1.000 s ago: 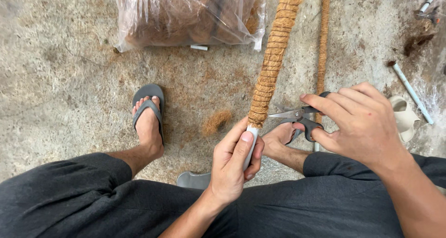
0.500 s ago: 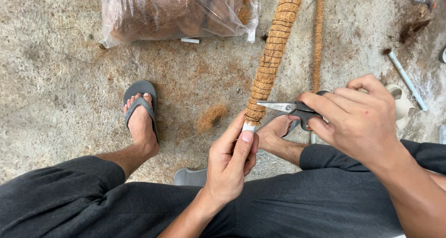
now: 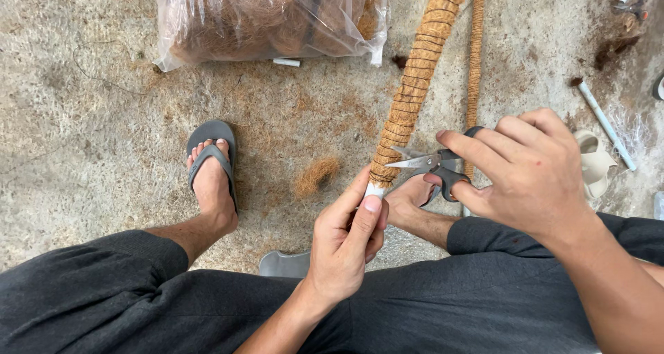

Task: The person trims the excess rope wrapped around a white PVC pipe using shears. They hold the pipe with one hand and cut the rope with the other, rotating the pipe to trim different sections.

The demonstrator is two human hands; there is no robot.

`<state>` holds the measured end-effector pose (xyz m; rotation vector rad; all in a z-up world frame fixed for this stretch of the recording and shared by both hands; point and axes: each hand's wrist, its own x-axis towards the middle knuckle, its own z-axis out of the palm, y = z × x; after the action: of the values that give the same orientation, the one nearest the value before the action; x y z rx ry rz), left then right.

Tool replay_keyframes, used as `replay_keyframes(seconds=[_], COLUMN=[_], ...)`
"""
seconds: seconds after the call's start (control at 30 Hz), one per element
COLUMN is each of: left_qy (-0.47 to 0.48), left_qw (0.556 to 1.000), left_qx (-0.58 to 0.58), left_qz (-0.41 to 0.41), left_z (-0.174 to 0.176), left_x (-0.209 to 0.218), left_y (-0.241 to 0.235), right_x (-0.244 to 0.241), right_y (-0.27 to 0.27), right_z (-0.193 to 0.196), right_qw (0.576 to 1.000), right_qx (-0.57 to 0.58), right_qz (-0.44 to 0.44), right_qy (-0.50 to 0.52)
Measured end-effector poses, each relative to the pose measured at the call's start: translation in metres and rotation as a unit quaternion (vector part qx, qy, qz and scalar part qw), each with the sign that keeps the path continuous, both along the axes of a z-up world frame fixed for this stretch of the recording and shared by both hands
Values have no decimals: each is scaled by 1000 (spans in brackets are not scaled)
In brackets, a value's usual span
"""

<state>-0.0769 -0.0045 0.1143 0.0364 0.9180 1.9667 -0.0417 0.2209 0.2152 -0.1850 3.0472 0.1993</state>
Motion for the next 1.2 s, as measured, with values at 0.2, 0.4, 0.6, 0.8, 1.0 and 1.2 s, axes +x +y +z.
replay_keyframes(seconds=[0.2, 0.4, 0.6, 0.8, 1.0, 1.2], left_qy=[-2, 11, 15, -10, -16, -12], left_qw=[1000, 1000, 1000, 999, 999, 999], left_qx=[-5, -7, -16, 8, 7, -1], left_qz=[-6, 6, 22, 38, 37, 31], left_z=[0, 1, 1, -1, -2, 0], left_x=[0, -1, -2, 0, 1, 0], left_y=[0, 0, 0, 0, 0, -1], right_x=[-2, 6, 3, 7, 6, 5], right_y=[-4, 5, 11, 12, 11, 9], right_z=[2, -2, -1, -7, -7, -5], right_qw=[999, 1000, 999, 999, 999, 998], right_qx=[28, -21, -26, -39, -45, -58], right_qz=[28, -17, -12, -9, 0, -6], right_qy=[24, -5, -24, -26, -24, -24])
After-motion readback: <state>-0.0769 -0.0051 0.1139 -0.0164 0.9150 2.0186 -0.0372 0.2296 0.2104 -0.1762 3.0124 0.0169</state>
